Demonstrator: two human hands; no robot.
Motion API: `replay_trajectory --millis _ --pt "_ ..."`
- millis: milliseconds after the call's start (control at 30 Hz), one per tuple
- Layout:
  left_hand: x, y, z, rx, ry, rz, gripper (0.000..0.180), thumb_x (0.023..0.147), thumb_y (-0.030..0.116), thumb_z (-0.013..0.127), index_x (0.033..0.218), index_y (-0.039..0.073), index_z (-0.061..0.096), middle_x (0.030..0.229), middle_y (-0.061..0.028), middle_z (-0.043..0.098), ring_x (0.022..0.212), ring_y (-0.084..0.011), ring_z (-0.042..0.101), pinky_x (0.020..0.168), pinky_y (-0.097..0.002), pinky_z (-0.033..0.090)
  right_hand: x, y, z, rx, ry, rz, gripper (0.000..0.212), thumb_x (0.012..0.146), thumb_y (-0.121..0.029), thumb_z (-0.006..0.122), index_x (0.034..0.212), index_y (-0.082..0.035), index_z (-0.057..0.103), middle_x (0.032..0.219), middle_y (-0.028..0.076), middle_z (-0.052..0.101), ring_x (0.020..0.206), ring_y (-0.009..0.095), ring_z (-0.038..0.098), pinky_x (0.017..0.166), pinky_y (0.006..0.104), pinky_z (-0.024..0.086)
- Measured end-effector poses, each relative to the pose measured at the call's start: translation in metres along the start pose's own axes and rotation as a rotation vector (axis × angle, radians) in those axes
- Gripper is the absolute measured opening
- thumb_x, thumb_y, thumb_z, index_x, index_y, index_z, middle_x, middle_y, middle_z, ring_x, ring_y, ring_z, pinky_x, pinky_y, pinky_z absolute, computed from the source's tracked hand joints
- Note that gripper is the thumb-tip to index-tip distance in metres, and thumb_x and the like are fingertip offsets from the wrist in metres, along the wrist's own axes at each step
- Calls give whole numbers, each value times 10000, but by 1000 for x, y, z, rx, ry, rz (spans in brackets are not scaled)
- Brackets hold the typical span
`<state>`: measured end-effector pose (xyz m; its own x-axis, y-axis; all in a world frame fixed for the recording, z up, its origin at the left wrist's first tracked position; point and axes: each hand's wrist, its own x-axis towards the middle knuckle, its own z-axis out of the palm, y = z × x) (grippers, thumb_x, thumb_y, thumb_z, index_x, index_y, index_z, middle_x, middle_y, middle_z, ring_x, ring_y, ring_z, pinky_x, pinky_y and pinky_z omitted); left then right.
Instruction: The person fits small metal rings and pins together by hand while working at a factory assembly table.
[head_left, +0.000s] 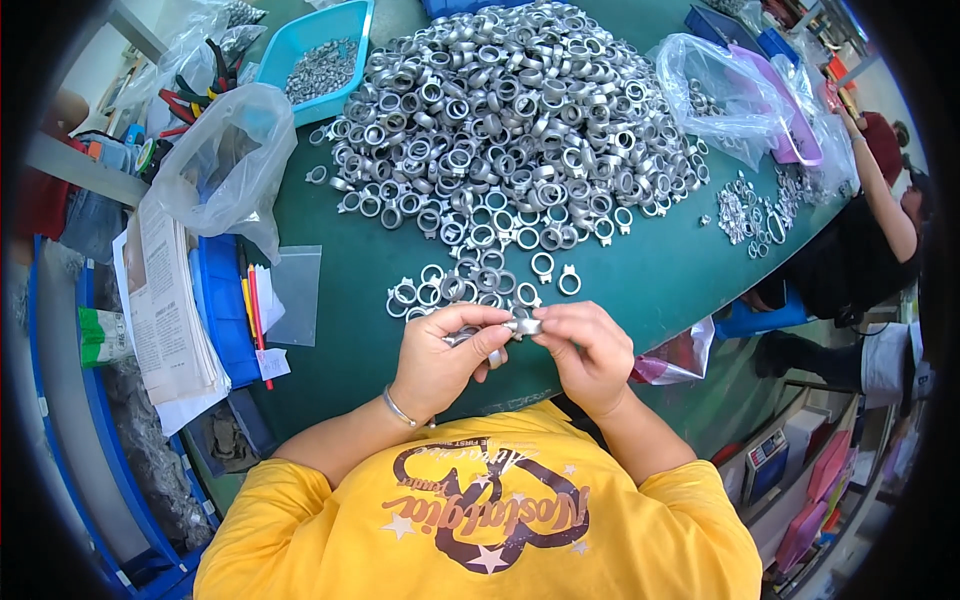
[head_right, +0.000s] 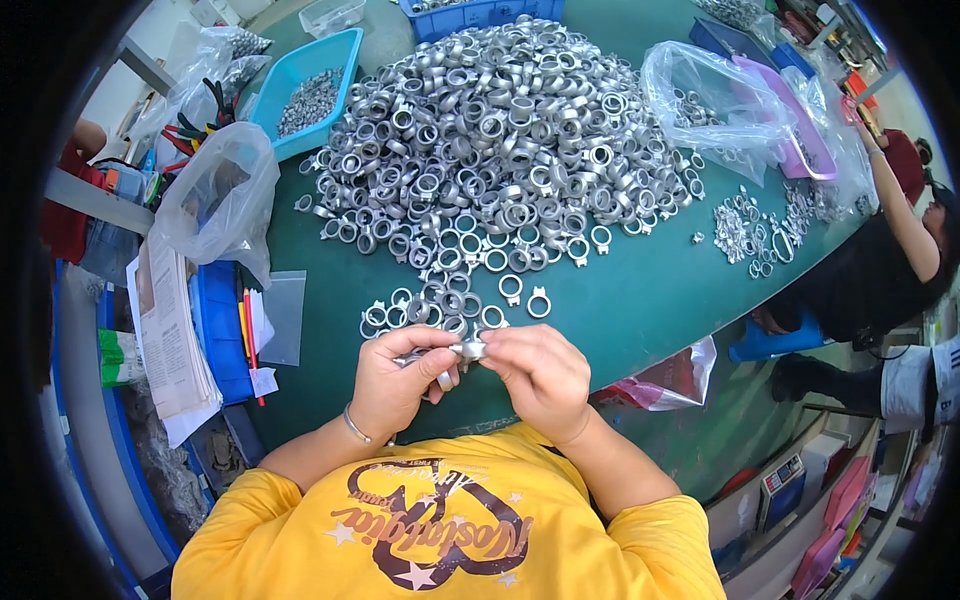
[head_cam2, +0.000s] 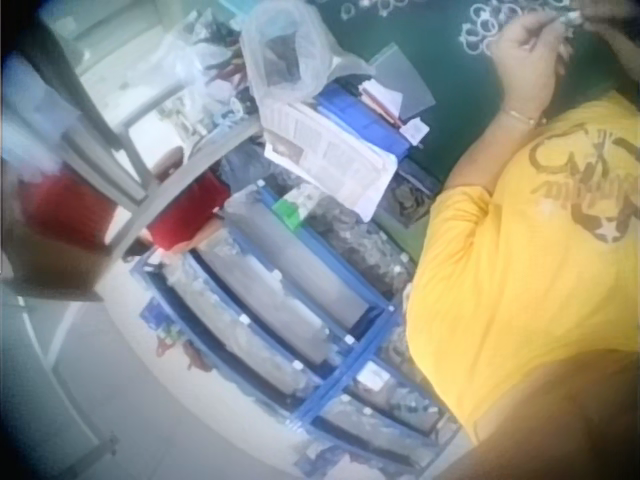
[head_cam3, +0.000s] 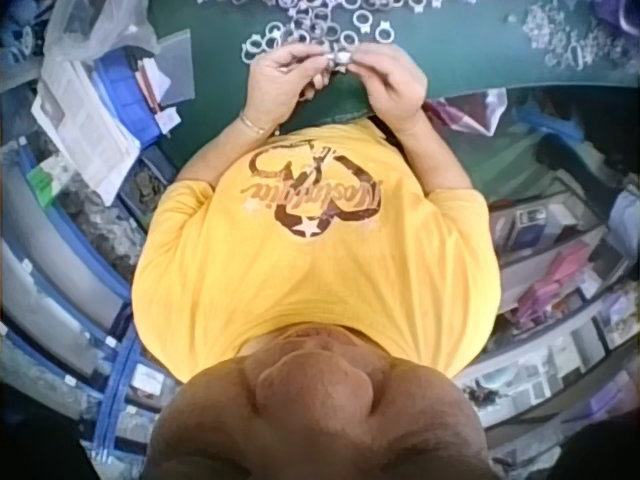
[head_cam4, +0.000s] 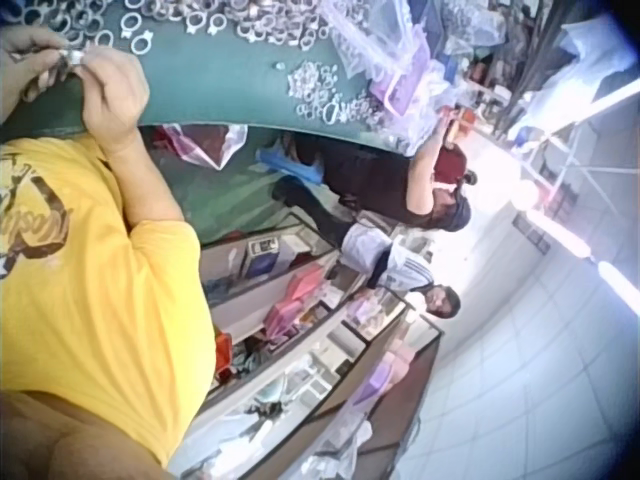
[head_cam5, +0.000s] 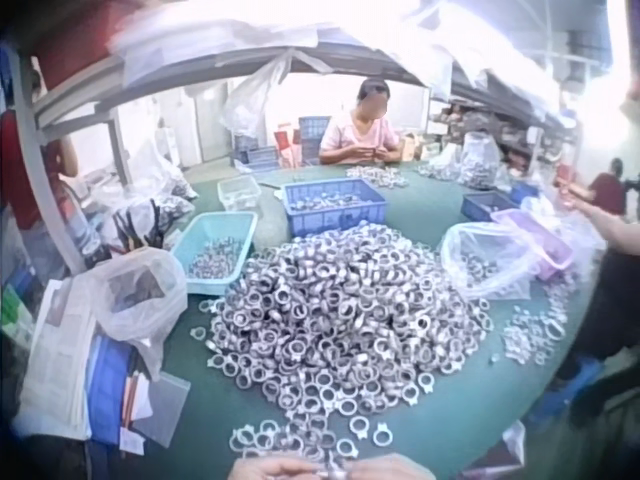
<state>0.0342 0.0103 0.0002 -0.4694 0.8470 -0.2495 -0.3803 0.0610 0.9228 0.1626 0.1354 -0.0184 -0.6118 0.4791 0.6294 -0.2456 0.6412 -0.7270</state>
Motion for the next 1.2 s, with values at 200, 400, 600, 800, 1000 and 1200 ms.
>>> replay_trajectory --millis 200,400,600,800,1000,1200 --pt "-2 -4 -5 -96 22 -63 171 819 14 612 988 -17 608 759 -82 621 604 -103 579 462 -181 442 -2 -9 8 116 86 214 258 665 84 710 889 19 600 914 139 613 794 228 626 673 284 523" --pt "-4 -3 -4 -17 61 -3 173 790 -6 641 960 -9 609 769 -79 625 596 -101 579 464 -179 443 -8 -4 11 329 48 271 234 706 82 688 916 50 588 939 150 601 842 206 615 717 284 537" --pt "-2 -6 -8 -140 3 -92 153 849 68 589 985 -3 594 792 -95 625 616 -117 588 463 -201 457 -8 -6 11 61 -19 116 230 661 59 718 863 19 615 841 133 636 763 247 627 654 303 512" --pt "1 -18 -19 -677 -201 -453 175 911 183 485 955 32 561 848 -102 567 663 -178 569 417 -225 412 8 -1 9 -178 -49 -49 101 713 68 608 797 11 615 766 108 616 676 261 577 625 321 462" --pt "0 -13 -20 -726 -177 -419 159 882 171 508 855 34 584 886 -128 553 712 -181 572 431 -225 436 26 35 -6 -651 -336 253 125 689 -57 672 802 -61 621 950 67 579 894 273 513 733 360 393" --pt "1 -5 -15 -389 -44 -339 72 794 32 623 831 -7 574 837 -114 600 627 -155 598 423 -217 447 15 34 2 -379 -186 177 150 659 -42 697 742 -56 572 868 80 598 810 280 558 706 363 422"
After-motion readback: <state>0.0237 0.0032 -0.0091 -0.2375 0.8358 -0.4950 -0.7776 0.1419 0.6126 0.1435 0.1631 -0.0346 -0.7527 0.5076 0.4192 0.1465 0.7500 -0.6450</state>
